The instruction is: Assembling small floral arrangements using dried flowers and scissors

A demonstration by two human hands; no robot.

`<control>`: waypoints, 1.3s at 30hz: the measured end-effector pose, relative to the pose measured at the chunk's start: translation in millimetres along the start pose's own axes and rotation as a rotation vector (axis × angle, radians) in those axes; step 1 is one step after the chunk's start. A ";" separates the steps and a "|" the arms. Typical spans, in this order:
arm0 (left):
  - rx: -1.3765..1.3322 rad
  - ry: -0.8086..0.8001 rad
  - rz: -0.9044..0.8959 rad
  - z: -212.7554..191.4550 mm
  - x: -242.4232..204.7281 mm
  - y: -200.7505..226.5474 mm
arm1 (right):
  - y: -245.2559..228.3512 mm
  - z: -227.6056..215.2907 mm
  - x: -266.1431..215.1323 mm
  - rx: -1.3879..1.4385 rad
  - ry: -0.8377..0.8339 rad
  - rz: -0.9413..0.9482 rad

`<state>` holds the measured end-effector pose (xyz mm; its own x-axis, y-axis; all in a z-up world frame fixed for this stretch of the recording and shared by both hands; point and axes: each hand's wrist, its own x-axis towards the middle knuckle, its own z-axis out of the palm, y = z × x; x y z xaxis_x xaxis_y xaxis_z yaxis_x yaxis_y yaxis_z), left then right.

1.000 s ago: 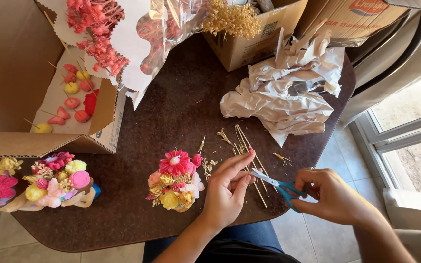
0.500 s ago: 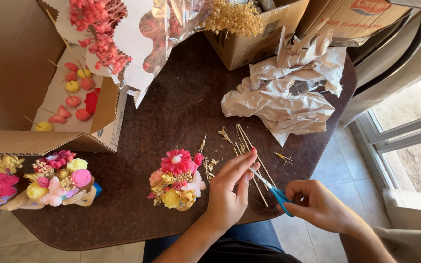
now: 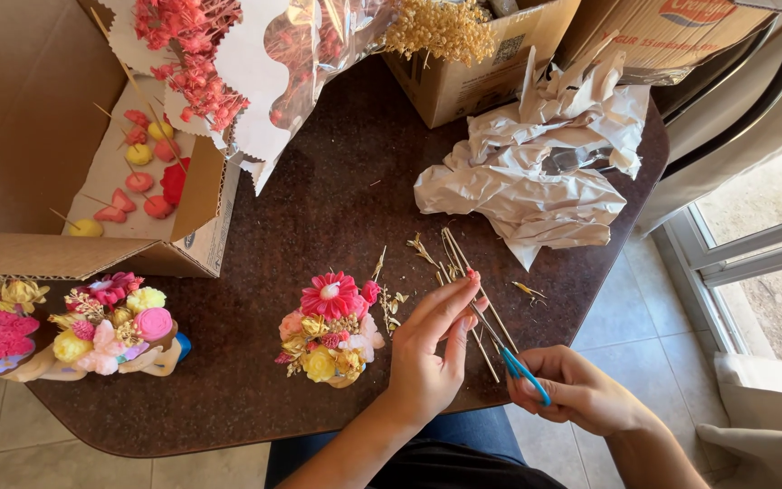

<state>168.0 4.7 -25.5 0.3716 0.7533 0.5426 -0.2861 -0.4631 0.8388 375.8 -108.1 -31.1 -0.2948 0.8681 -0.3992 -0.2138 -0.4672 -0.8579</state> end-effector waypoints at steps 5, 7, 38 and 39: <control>0.049 -0.033 0.011 -1.4 0.2 -1.5 | -1.7 -3.0 -2.6 -0.063 0.020 0.001; 0.076 -0.049 0.012 -2.3 0.5 -1.1 | -4.3 -3.8 -3.4 -0.077 0.031 0.011; 0.834 -0.055 0.363 -59.0 -44.7 63.5 | -71.4 101.3 90.9 -0.481 0.682 -0.972; 0.888 -0.017 0.402 -66.0 -51.9 65.8 | -76.4 109.6 97.9 -0.596 0.725 -1.044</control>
<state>71.6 -34.1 -1.4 0.4067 0.4583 0.7903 0.3730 -0.8730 0.3143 261.2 -5.8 30.9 0.3314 0.7441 0.5801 0.4429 0.4202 -0.7920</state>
